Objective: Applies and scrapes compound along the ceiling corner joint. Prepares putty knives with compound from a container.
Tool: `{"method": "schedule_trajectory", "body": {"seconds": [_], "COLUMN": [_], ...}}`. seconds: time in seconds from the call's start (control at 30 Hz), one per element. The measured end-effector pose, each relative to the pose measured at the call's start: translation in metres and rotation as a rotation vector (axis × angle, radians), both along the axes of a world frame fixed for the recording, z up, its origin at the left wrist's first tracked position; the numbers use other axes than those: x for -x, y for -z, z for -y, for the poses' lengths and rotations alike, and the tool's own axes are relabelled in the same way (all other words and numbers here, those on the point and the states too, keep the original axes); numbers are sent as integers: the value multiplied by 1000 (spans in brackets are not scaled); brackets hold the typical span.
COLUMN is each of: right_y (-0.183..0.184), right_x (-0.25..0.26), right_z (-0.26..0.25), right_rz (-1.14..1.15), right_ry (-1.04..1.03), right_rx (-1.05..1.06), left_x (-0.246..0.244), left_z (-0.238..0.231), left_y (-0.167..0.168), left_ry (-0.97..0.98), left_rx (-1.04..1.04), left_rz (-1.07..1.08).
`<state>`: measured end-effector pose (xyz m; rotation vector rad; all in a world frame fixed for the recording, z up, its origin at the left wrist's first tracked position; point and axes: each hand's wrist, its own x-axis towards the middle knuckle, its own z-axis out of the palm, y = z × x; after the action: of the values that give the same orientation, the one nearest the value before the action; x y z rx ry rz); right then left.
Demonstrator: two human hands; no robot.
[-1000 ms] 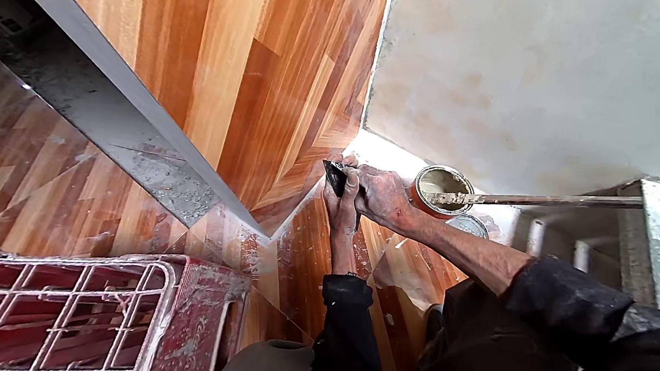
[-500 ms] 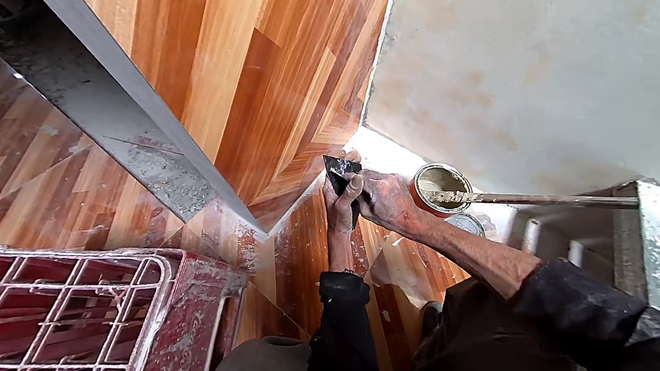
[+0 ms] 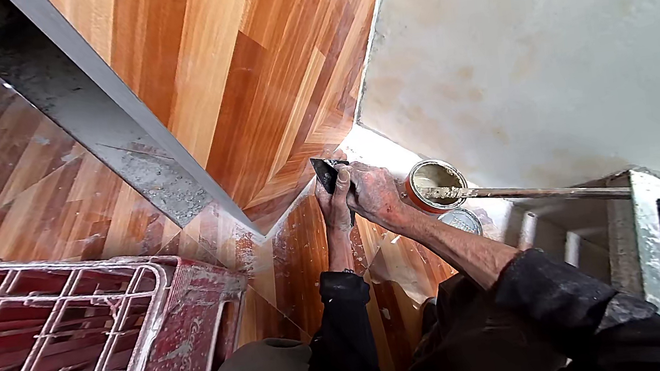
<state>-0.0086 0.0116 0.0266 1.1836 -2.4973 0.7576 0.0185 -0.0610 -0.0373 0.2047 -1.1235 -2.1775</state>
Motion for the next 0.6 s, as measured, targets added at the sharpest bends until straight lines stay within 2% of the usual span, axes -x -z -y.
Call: {"method": "schedule_trajectory", "body": {"seconds": [0.1, 0.23, 0.33, 0.5, 0.6], "right_y": [-2, -3, -17, -16, -12], "right_x": [-1, -3, -1, 20, 21], "right_z": [6, 9, 5, 3, -1], "right_rz": [29, 32, 146, 284, 303], "right_ry": [12, 18, 42, 57, 2], "right_rx": [-15, -7, -43, 17, 68], "left_x": [5, -2, -2, 6, 12], "left_z": [3, 2, 2, 6, 21], "left_y": [5, 1, 1, 18, 34], "left_ry": [-22, -21, -10, -148, -270], "left_rx": [-23, -20, 10, 131, 156], "left_rz": [-48, 13, 26, 227, 270]}}
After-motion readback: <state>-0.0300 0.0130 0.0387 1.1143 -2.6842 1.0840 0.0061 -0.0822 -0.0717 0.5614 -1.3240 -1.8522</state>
